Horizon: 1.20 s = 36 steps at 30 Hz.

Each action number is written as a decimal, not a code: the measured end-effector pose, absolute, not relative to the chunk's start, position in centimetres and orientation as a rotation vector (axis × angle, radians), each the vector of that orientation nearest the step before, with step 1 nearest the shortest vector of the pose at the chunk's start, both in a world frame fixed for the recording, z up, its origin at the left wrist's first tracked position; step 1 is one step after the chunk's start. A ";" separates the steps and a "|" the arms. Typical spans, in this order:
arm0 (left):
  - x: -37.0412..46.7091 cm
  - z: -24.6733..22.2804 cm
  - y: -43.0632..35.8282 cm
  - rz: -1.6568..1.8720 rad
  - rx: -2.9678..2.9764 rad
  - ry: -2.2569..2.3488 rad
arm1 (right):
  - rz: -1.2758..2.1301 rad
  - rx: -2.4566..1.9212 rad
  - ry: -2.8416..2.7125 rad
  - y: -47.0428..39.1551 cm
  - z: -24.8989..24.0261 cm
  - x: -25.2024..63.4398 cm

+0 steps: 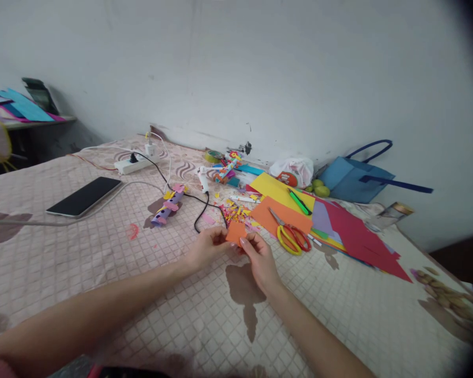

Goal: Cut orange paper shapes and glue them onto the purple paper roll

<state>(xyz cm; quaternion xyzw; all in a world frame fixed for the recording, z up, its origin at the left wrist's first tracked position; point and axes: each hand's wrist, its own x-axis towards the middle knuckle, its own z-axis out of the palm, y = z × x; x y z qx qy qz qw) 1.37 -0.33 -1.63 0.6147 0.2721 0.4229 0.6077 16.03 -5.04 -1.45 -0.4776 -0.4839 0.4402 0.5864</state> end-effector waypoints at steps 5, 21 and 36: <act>1.3 -1.4 -0.2 1.003 1.376 0.658 | 1.044 -1.056 -1.208 -5.1 -1.3 15.9; 1.3 -1.2 -0.4 1.025 1.371 0.808 | 1.057 -1.101 -1.114 -5.2 -1.9 15.3; 1.3 -1.0 -0.4 1.036 1.298 0.735 | 0.961 -1.117 -1.209 -5.1 -2.0 15.5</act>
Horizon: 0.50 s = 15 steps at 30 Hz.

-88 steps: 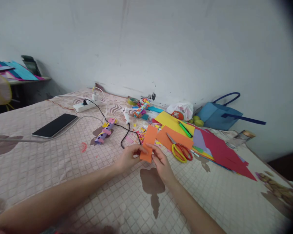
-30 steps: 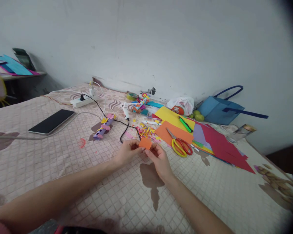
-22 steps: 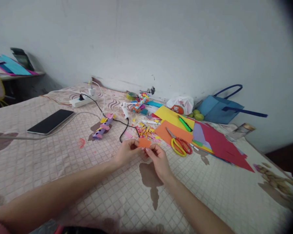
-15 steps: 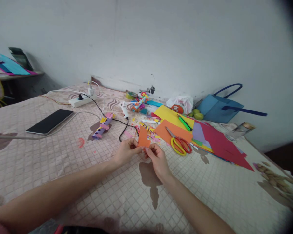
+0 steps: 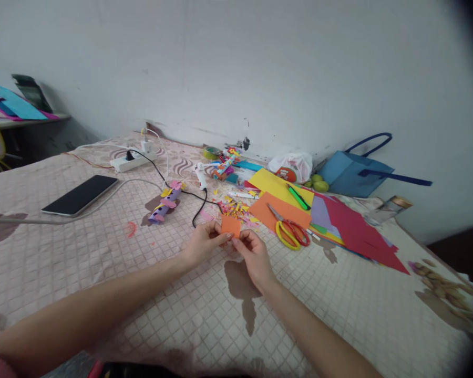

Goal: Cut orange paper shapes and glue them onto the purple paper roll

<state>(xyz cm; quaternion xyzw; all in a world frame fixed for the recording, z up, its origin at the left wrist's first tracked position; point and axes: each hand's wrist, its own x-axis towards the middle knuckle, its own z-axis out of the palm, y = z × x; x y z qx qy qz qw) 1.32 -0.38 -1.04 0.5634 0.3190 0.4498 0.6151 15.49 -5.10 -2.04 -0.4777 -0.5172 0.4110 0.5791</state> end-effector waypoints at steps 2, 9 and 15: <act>1.3 -1.1 -0.4 1.026 1.309 0.688 | 0.984 -1.101 -1.192 -5.0 -2.2 15.5; 1.3 -0.8 -0.4 1.020 1.344 0.729 | 0.988 -1.118 -1.137 -5.1 -2.0 15.5; 1.4 -1.0 -0.5 1.035 1.316 0.834 | 1.049 -1.104 -1.084 -5.2 -2.2 15.3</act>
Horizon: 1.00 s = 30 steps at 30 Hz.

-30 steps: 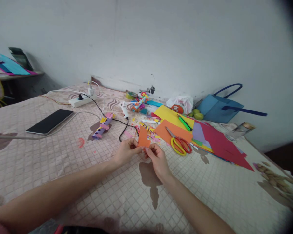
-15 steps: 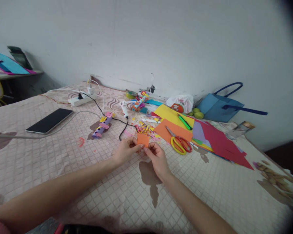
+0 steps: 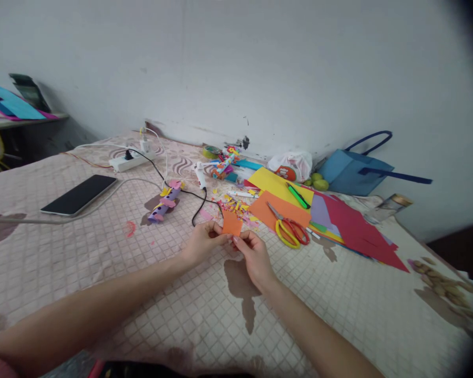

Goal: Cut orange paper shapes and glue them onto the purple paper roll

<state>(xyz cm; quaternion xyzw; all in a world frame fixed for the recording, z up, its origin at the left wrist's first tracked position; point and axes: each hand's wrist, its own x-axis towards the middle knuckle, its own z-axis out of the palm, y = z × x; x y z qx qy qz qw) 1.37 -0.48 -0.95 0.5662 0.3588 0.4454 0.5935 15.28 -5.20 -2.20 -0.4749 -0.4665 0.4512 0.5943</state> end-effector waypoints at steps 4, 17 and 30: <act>1.4 -0.9 -0.6 1.038 1.287 0.832 | 1.095 -1.075 -1.005 -5.3 -2.2 15.0; 1.1 -1.0 0.0 0.962 1.278 0.788 | 1.079 -1.057 -1.038 -5.1 -2.2 15.0; 1.2 -0.4 -0.7 0.874 1.322 0.828 | 0.971 -1.153 -1.097 -4.6 -1.8 15.7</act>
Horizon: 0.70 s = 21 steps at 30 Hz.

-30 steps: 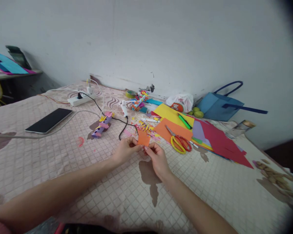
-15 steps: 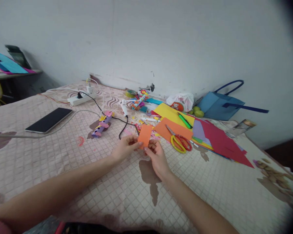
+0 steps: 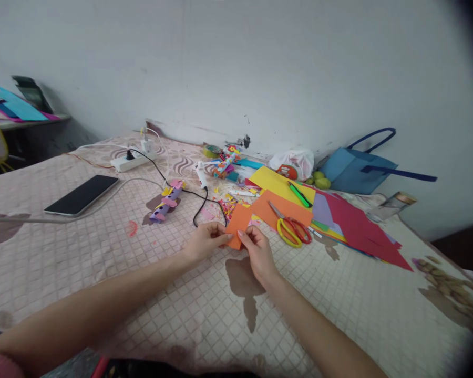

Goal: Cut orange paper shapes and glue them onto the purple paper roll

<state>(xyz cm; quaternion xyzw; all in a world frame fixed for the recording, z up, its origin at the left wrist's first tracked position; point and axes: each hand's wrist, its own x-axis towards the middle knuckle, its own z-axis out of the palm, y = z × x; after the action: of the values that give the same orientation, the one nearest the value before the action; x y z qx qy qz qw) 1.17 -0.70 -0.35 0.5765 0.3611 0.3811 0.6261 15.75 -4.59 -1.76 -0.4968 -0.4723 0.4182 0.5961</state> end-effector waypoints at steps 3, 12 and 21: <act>1.2 -0.2 -0.7 0.778 1.337 0.806 | 0.975 -1.115 -1.092 -4.5 -1.9 15.7; 1.0 -1.0 -0.3 0.571 1.399 0.679 | 0.965 -1.109 -1.015 -4.5 -2.1 15.8; 1.1 -1.0 -0.4 0.550 1.367 0.686 | 0.963 -1.121 -1.030 -4.7 -1.7 15.7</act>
<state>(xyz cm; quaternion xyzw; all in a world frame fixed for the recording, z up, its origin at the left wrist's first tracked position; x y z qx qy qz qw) 1.06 -0.39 -0.96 0.6105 0.3067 0.2458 0.6876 15.70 -4.67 -1.66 -0.4879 -0.4482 0.4188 0.6210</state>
